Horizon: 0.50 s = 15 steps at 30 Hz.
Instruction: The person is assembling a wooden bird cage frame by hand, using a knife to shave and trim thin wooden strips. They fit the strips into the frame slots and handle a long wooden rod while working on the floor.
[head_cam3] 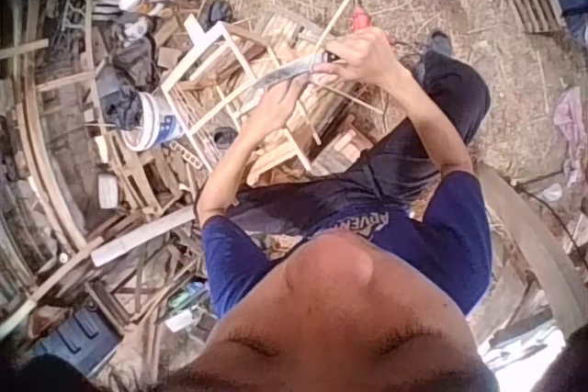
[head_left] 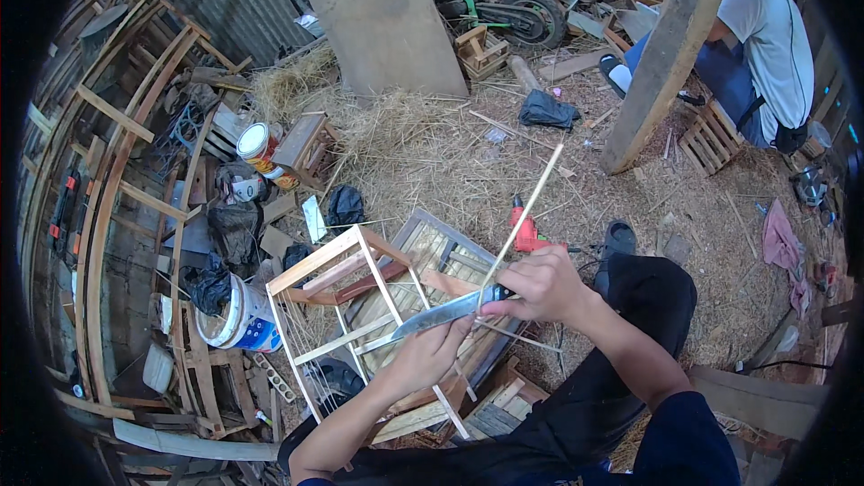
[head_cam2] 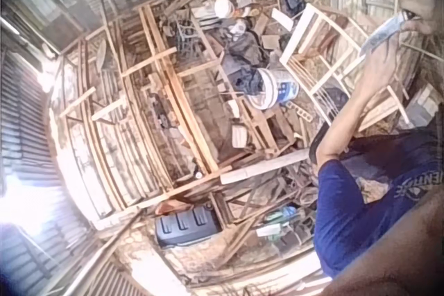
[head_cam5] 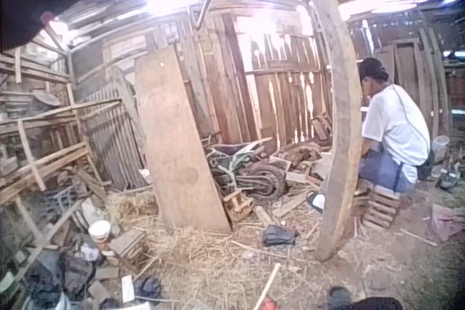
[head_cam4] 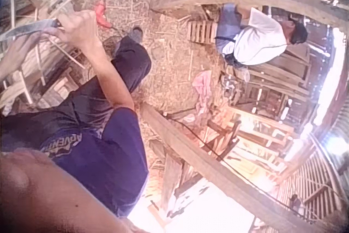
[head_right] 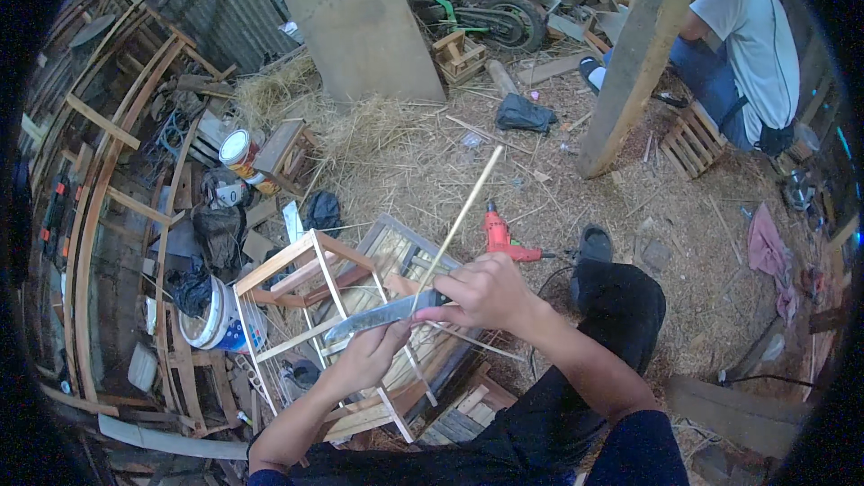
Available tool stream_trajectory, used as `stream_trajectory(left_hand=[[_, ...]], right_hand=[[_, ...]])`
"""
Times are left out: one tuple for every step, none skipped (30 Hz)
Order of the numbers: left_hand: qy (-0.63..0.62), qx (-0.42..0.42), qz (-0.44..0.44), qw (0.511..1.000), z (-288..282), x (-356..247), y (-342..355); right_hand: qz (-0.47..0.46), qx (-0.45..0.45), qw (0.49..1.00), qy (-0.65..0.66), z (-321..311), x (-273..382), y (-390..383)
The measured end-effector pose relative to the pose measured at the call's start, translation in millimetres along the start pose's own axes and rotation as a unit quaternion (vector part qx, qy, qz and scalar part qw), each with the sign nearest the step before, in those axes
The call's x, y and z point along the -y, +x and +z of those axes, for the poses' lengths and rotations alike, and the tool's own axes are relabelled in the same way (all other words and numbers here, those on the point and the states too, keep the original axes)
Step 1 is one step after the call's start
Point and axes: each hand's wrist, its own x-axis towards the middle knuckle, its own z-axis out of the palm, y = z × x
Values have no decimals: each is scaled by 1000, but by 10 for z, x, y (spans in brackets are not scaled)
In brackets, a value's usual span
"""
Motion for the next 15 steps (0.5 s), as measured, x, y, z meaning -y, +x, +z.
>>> stream_trajectory(left_hand=[[-1,1,0,1000,0,20,9],[-42,-4,3,999,-6,60,26],[-83,-8,5,996,-13,87,37],[-82,-7,5,997,-36,99,41],[-113,2,3,994,-59,107,45],[-144,10,1,990,-77,109,49],[-144,11,2,989,-78,87,57],[-175,6,1,985,-81,50,58],[-205,0,-1,979,-81,28,50],[-205,0,-1,979,-77,34,49],[-235,1,4,972,-73,45,50],[-265,2,9,964,-69,48,52],[-265,2,8,964,-69,43,47],[-272,2,11,962,-75,25,45],[-279,2,14,960,-78,16,46]], right_hand=[[1,-15,1000,-19,-32,-10,19],[2,-30,999,-37,-56,-27,33],[3,-30,999,-38,-70,-59,28],[13,-24,998,-52,-78,-101,18],[24,-17,997,-66,-93,-140,6],[24,-19,997,-66,-125,-168,-7],[33,-18,996,-77,-178,-203,-29],[43,-17,995,-88,-225,-240,-53],[54,-18,994,-92,-260,-271,-85],[54,-18,994,-92,-282,-306,-117],[60,-25,993,-99,-298,-342,-148],[67,-31,992,-107,-319,-372,-173],[67,-30,992,-106,-338,-393,-190],[75,-26,989,-121,-359,-411,-202],[83,-22,987,-135,-372,-417,-213]])
